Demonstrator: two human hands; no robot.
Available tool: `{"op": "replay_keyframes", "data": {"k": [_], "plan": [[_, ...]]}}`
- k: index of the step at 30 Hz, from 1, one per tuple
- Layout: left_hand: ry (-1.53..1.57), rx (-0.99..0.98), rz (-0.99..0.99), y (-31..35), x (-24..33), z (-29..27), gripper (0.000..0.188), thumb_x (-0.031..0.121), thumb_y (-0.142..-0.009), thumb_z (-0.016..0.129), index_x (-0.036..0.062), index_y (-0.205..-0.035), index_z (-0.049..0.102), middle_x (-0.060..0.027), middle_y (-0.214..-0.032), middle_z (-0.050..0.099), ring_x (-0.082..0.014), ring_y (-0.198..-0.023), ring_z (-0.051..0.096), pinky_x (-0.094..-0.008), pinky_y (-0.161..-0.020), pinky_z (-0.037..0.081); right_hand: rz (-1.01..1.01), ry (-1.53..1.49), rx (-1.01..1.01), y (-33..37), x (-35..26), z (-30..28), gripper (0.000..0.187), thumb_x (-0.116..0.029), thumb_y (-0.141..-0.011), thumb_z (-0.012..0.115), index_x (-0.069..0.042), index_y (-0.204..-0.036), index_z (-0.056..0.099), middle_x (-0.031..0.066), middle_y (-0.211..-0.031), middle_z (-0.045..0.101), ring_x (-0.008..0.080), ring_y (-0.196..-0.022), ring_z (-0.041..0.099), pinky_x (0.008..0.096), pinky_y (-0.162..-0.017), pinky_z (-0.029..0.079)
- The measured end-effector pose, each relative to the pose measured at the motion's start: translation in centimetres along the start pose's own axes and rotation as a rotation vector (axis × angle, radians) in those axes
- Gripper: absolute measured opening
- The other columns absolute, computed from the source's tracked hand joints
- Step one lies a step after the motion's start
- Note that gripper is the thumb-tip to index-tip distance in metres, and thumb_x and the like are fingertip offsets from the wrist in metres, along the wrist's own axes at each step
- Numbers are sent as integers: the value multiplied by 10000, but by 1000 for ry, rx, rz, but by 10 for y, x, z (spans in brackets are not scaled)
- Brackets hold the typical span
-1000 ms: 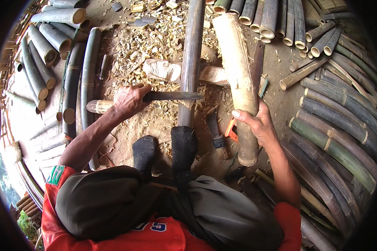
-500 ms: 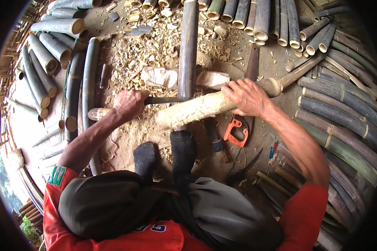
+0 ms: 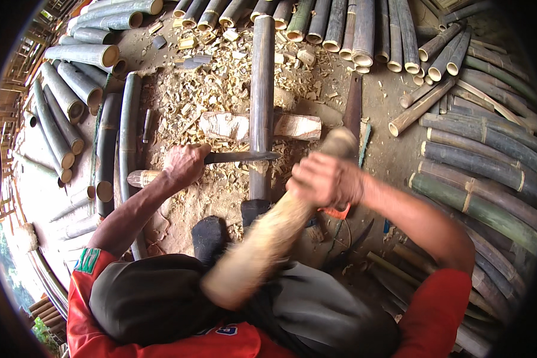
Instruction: The person constructs a bamboo frame by fitting pieces together and then uses a drawknife to carve and smooth a wooden component placed over the bamboo structure.
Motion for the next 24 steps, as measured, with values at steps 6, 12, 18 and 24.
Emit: {"op": "replay_keyframes", "data": {"k": [6, 12, 18, 24], "plan": [[-45, 29, -10, 2, -10, 13, 127, -13, -915, 594, 63, -1002, 648, -183, -898, 743, -319, -642, 725, -447, -495, 552, 352, 147, -345, -13, -6, -6, 748, -347, -707, 919, 16, -1260, 567, 112, -1003, 660, 248, -886, 678, 396, -746, 595], [-10, -89, -47, -14, 9, -2, 125, 8, -937, 584, 82, -1019, 641, -177, -769, 722, -297, -578, 694, -450, -452, 519, 352, 127, -324, 11, 37, -5, 486, -210, -730, 835, -22, -1129, 629, 119, -923, 669, 287, -820, 686, 408, -704, 593], [-58, 24, 3, -7, -2, 0, 168, 2, -927, 589, 81, -1062, 649, -185, -852, 739, -298, -625, 711, -466, -484, 534, -53, -11, 71, -16, -4, -7, 483, -181, -657, 804, -36, -1094, 658, 76, -927, 641, 248, -841, 674, 360, -694, 566], [-74, -68, 10, -13, -13, 9, 202, 145, -1090, 466, 54, -1076, 646, -166, -826, 717, -175, -515, 564, -331, -351, 388, 365, 186, -404, -15, 11, -2, 625, -310, -750, 887, 0, -1201, 585, 116, -947, 675, 234, -780, 698, 322, -653, 599]]}}
Point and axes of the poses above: each hand's wrist, its own y-axis away from the middle knuckle, its own z-axis out of the palm, x = y × z, the point moved 1 cm from there along -y, towards the middle knuckle
